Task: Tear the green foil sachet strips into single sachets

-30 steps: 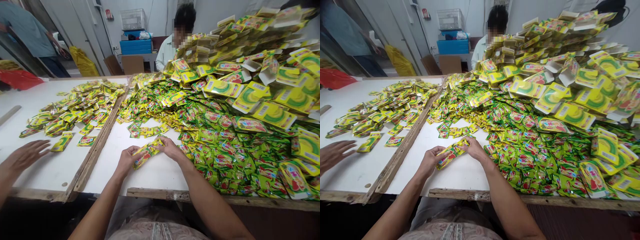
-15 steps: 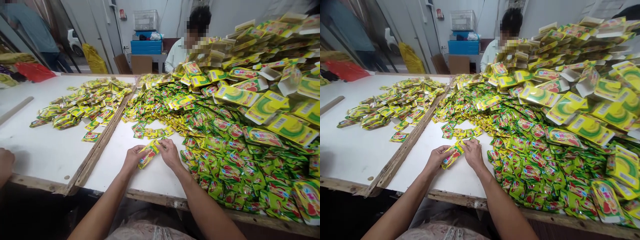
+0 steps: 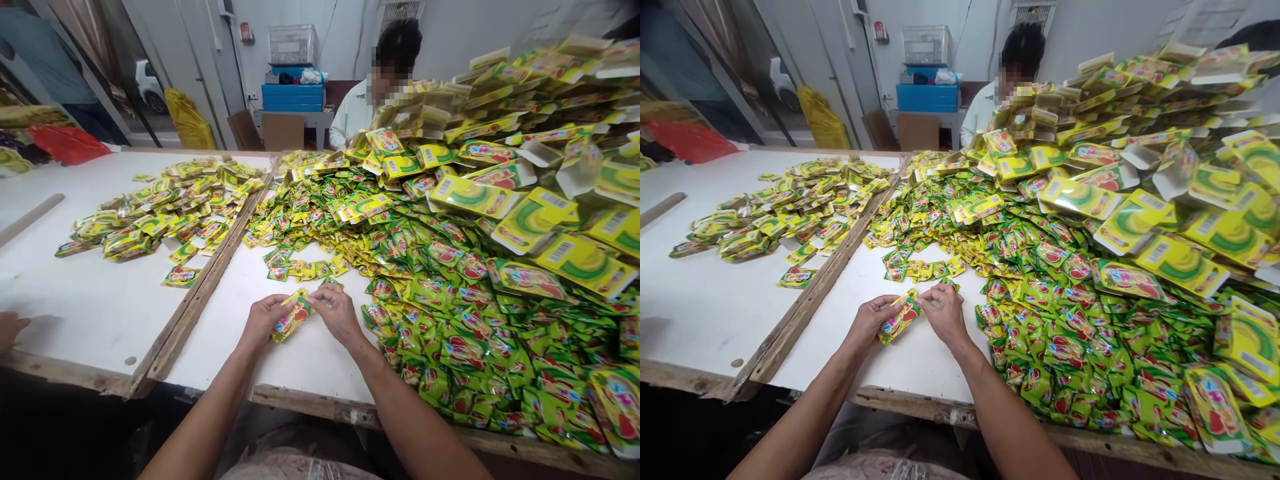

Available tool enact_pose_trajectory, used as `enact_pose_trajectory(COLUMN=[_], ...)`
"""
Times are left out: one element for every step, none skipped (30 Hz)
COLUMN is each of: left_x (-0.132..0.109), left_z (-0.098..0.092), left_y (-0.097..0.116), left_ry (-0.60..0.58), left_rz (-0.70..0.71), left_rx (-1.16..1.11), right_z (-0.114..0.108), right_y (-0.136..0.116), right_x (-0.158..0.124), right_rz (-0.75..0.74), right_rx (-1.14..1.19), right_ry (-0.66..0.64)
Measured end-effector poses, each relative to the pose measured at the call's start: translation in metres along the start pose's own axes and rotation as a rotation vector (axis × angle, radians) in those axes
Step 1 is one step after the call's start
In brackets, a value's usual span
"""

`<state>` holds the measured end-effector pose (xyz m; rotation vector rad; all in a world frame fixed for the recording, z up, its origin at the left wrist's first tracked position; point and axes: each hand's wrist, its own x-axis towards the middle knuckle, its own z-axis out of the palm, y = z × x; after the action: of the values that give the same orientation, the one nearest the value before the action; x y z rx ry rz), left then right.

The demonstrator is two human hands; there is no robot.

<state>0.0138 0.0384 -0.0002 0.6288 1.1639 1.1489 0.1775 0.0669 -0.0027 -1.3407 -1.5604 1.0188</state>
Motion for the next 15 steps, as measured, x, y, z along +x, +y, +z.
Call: enact_pose_trajectory(left_x=[-0.001,-0.002,-0.003,-0.004,-0.005,-0.006,-0.006,-0.006,-0.005,-0.003,-0.001,0.002,0.004,0.007,0.009], left_z=[-0.001,-0.002,-0.002,-0.001,-0.001,0.000,0.001,0.000,-0.003,-0.008,-0.016,-0.027,-0.041,-0.055,-0.069], left_y=[0.000,0.001,0.001,0.001,0.001,0.001,0.002,0.003,0.005,0.010,0.017,0.026,0.039,0.053,0.068], left_ry=[0.006,0.010,0.009,0.005,-0.002,-0.008,-0.012,-0.008,0.002,0.025,0.067,0.139,0.241,0.371,0.546], left_rz=[-0.002,-0.003,-0.003,-0.006,-0.012,-0.020,-0.030,-0.036,-0.033,-0.018,0.012,0.056,0.116,0.187,0.278], left_rx=[-0.006,-0.010,-0.009,-0.002,0.011,0.027,0.050,0.076,0.108,0.149,0.203,0.278,0.369,0.483,0.623], right_z=[0.001,0.002,0.004,0.006,0.007,0.009,0.011,0.012,0.013,0.012,0.011,0.008,0.004,-0.001,-0.006], right_y=[-0.002,-0.003,-0.005,-0.007,-0.008,-0.009,-0.010,-0.010,-0.010,-0.009,-0.007,-0.005,-0.002,0.001,0.004], right_x=[-0.001,-0.003,-0.004,-0.006,-0.007,-0.008,-0.008,-0.008,-0.008,-0.007,-0.005,-0.002,0.000,0.003,0.005], right_rz=[0.001,0.001,-0.002,-0.010,-0.024,-0.039,-0.052,-0.058,-0.055,-0.050,-0.047,-0.049,-0.058,-0.072,-0.084], right_rx=[0.026,0.062,0.100,0.135,0.161,0.179,0.194,0.212,0.231,0.234,0.205,0.133,0.021,-0.119,-0.265], right_ry=[-0.052,-0.111,-0.173,-0.230,-0.284,-0.332,-0.373,-0.400,-0.407,-0.385,-0.324,-0.227,-0.112,-0.006,0.075])
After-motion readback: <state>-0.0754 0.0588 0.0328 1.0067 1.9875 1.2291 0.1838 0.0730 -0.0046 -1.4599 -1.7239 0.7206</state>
